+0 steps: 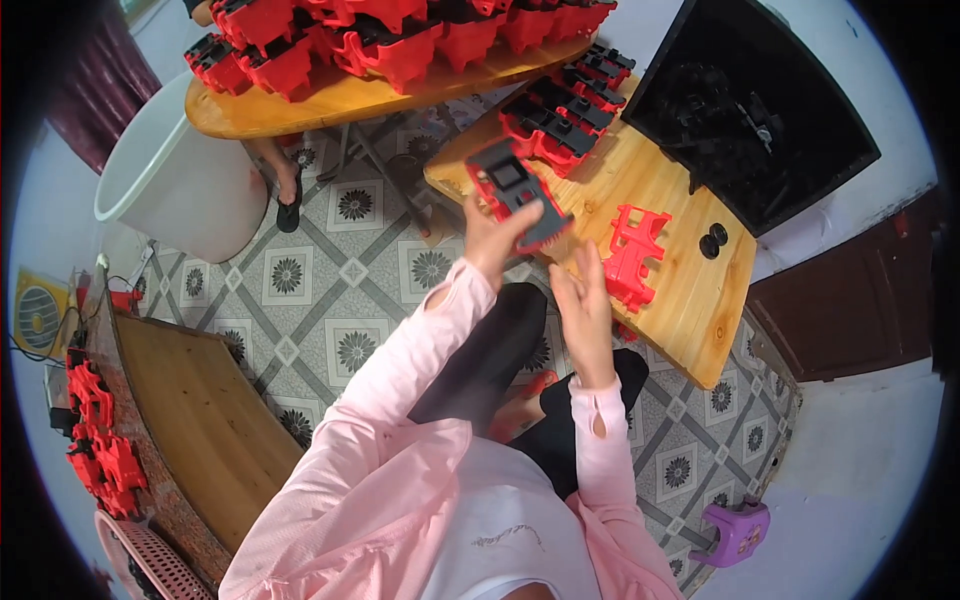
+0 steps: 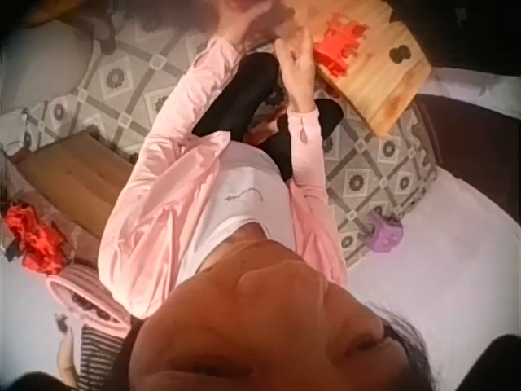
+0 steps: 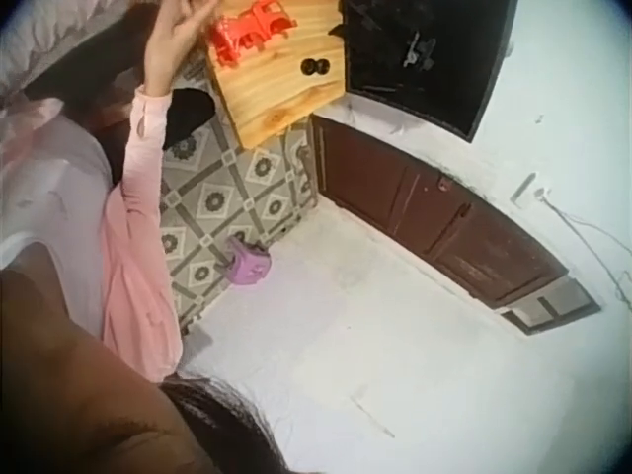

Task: The person assembles plastic toy car bodies and plastic chassis components by hand.

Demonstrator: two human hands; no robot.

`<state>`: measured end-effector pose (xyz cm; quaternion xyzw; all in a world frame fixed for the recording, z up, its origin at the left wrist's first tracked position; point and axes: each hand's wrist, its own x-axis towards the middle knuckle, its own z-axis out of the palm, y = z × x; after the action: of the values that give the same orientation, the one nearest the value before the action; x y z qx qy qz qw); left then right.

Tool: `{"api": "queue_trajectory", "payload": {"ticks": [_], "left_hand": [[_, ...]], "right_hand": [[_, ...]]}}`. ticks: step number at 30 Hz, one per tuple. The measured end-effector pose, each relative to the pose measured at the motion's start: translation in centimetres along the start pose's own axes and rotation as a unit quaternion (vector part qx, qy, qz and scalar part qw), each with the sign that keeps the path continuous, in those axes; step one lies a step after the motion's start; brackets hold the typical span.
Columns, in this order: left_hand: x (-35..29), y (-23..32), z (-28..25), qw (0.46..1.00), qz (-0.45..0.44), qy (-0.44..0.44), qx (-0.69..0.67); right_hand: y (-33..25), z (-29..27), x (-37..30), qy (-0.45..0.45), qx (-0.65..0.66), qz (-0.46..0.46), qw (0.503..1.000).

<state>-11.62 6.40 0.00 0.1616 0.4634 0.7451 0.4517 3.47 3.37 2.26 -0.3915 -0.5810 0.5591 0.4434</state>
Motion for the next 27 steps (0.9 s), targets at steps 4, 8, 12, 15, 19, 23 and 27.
{"api": "queue_trajectory", "payload": {"ticks": [4,8,12,15,19,23,27], "left_hand": [[7.5,-3.8,1.2,0.989,0.117,0.079,0.046],[9.3,-4.3,4.1,0.961,0.121,0.19,0.158],[9.1,-4.3,5.6,0.955,0.02,0.222,0.196],[10.3,-5.7,3.1,0.993,0.097,0.052,0.04],[0.7,-5.8,4.7,0.959,0.181,0.009,0.218],[-1.1,-7.2,6.6,0.953,0.092,-0.171,0.232],[0.3,-6.8,7.2,0.969,-0.032,-0.221,0.104]], "right_hand": [[0.3,-4.4,-2.1,0.118,-0.051,-0.093,0.987],[1.8,-8.4,-1.4,0.242,-0.053,-0.067,0.966],[2.3,-9.5,0.4,0.291,-0.271,-0.121,0.909],[4.7,-9.6,1.5,0.229,-0.236,-0.114,0.938],[3.7,-9.9,2.2,0.134,-0.378,-0.21,0.892],[-0.1,-11.3,3.4,-0.08,-0.447,-0.299,0.839],[-0.6,-16.7,10.0,-0.025,-0.211,-0.125,0.969]]}}
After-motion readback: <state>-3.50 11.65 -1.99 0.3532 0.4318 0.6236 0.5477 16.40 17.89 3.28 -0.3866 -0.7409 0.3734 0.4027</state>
